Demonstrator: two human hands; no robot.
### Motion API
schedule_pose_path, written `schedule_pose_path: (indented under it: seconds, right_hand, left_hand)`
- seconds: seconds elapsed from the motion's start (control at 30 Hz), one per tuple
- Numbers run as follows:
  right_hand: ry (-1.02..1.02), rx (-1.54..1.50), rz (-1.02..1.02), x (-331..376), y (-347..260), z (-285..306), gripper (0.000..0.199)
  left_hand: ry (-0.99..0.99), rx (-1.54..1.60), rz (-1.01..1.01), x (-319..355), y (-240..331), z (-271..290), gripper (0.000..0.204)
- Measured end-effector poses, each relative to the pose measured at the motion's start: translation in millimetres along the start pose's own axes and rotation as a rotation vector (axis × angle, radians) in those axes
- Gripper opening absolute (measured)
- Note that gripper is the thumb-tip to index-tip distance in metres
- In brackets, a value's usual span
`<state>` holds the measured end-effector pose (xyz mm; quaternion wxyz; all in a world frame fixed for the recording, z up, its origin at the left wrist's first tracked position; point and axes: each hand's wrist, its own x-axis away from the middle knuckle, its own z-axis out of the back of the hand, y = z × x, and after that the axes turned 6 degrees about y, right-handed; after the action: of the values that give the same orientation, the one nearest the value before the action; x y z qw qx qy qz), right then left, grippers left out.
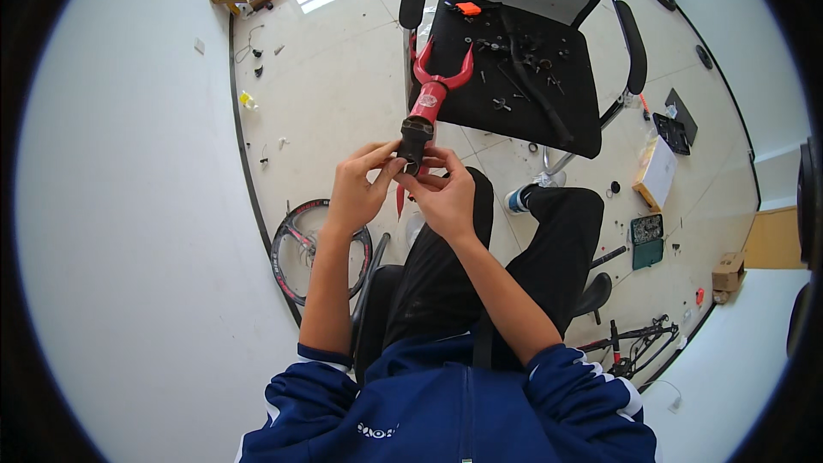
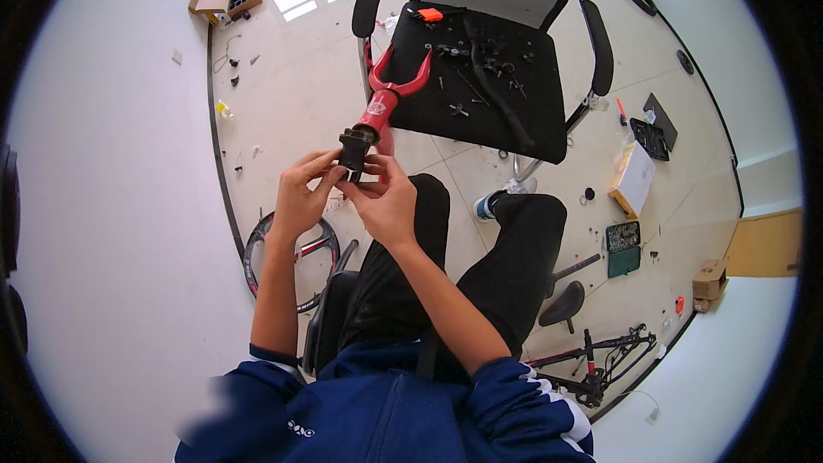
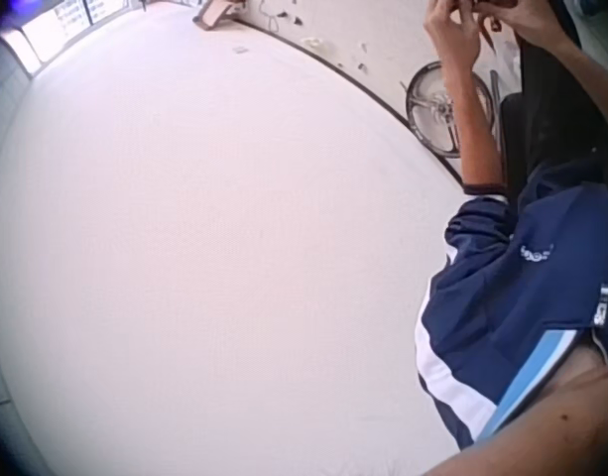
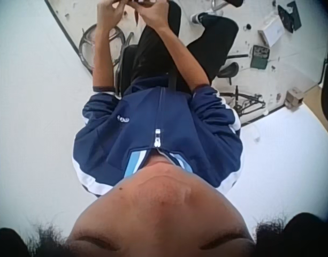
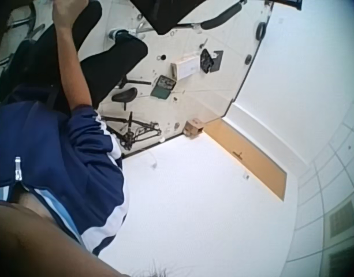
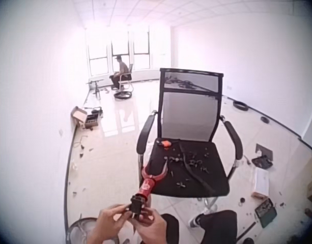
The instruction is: The person assembles a bicycle by attaching a disc brake rotor to a wheel, then mounting a red fork onto a handlebar stem. They secure the components using bolts and washers, working primarily while seated on a chair.
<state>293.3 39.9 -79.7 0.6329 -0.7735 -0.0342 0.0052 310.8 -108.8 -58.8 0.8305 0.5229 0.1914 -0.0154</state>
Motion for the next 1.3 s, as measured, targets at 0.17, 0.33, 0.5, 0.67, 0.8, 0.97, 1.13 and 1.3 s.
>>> schedule_pose_path:
  seconds: [0.17,0.33,0.5,0.67,0.8,0.97,1.13,1.3]
  right_hand:
    - [-0.072,0.330,0.262,-8.0,2.7,3.1,0.049]
    - [-0.137,0.542,0.419,-15.9,-4.3,8.2,0.048]
    - [-0.187,0.398,0.306,-25.9,-2.2,11.6,0.046]
    - [-0.105,0.236,0.171,-29.1,7.2,11.9,0.043]
    - [-0.102,0.112,0.129,-30.9,12.8,17.9,0.040]
    - [-0.219,0.138,0.012,-46.7,12.1,32.9,0.040]
    - [-0.357,0.207,0.017,-76.9,5.2,45.3,0.033]
    - [-0.453,0.246,-0.002,-98.7,2.4,53.1,0.035]
  left_hand:
    - [-0.002,0.216,0.101,7.3,-20.9,-1.8,0.030]
    - [0.056,0.442,0.162,21.3,-46.1,-15.9,0.033]
    - [0.092,0.451,0.177,23.0,-53.1,-24.1,0.034]
    - [0.004,0.281,0.102,2.1,-35.8,-18.5,0.035]
    - [-0.012,0.306,0.142,-5.2,-30.9,-17.7,0.036]
    - [0.040,0.462,0.324,-6.6,-36.5,-22.9,0.035]
    - [0.120,0.665,0.616,-12.5,-38.6,-26.1,0.033]
    - [0.194,0.571,0.688,-20.5,-32.7,-34.8,0.028]
